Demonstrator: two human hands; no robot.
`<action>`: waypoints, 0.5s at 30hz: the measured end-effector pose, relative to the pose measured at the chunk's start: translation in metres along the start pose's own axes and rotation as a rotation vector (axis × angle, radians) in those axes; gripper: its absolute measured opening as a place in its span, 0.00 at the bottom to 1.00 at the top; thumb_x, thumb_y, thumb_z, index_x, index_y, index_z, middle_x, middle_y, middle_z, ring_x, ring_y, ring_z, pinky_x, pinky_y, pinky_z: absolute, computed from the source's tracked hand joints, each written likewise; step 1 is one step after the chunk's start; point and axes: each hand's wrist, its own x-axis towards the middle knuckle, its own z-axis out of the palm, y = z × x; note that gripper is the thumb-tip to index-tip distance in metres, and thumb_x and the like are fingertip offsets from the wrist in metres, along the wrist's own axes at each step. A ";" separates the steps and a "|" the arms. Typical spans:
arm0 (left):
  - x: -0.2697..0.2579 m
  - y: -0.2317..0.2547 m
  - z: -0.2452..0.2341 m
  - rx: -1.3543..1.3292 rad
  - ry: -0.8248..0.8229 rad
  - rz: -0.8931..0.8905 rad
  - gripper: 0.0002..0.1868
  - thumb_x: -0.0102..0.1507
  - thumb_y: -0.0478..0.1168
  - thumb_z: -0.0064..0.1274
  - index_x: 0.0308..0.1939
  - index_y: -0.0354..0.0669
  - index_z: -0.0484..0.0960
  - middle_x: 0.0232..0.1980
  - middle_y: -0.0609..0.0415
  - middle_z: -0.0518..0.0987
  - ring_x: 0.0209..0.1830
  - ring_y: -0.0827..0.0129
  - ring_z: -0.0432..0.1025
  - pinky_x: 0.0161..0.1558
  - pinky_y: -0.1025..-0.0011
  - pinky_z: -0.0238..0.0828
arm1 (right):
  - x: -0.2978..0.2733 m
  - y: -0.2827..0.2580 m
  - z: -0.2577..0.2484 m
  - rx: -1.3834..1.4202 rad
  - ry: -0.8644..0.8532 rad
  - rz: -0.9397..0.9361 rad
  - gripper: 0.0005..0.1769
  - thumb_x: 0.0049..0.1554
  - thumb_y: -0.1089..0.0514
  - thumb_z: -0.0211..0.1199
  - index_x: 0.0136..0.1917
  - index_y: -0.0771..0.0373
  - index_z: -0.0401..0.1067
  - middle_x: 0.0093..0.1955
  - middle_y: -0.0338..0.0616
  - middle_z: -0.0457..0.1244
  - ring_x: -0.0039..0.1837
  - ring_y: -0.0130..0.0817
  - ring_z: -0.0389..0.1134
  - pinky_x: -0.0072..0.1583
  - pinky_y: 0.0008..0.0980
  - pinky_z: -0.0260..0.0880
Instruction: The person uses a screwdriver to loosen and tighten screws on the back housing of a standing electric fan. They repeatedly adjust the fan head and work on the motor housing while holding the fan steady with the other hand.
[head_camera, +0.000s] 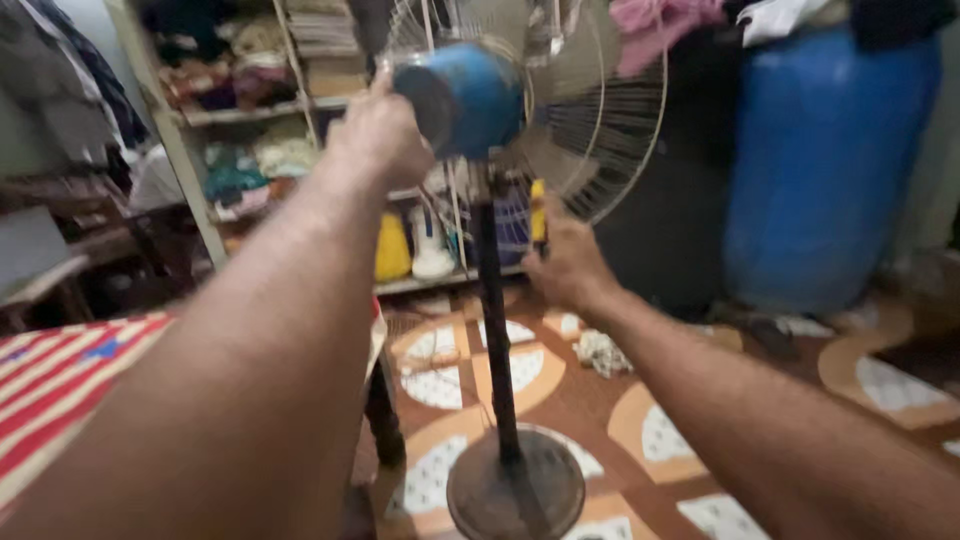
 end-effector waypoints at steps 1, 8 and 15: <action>-0.003 0.002 -0.003 0.013 0.014 0.010 0.27 0.62 0.39 0.54 0.64 0.34 0.74 0.83 0.50 0.47 0.78 0.54 0.54 0.71 0.54 0.57 | 0.019 -0.018 -0.019 -0.048 0.064 -0.088 0.39 0.51 0.64 0.66 0.72 0.60 0.54 0.42 0.60 0.69 0.45 0.56 0.73 0.46 0.49 0.72; -0.018 0.009 -0.018 -0.029 0.017 0.049 0.26 0.62 0.42 0.53 0.63 0.34 0.76 0.85 0.51 0.44 0.79 0.54 0.53 0.73 0.57 0.57 | 0.092 -0.121 -0.077 0.205 0.107 0.107 0.58 0.48 0.64 0.70 0.81 0.54 0.37 0.52 0.54 0.68 0.41 0.39 0.76 0.41 0.37 0.77; -0.001 0.004 -0.023 -0.475 0.201 0.066 0.16 0.64 0.45 0.53 0.47 0.38 0.88 0.53 0.37 0.83 0.57 0.50 0.77 0.63 0.59 0.71 | 0.121 -0.154 -0.073 0.623 0.022 0.161 0.58 0.47 0.70 0.70 0.81 0.51 0.40 0.49 0.53 0.66 0.42 0.37 0.73 0.39 0.38 0.80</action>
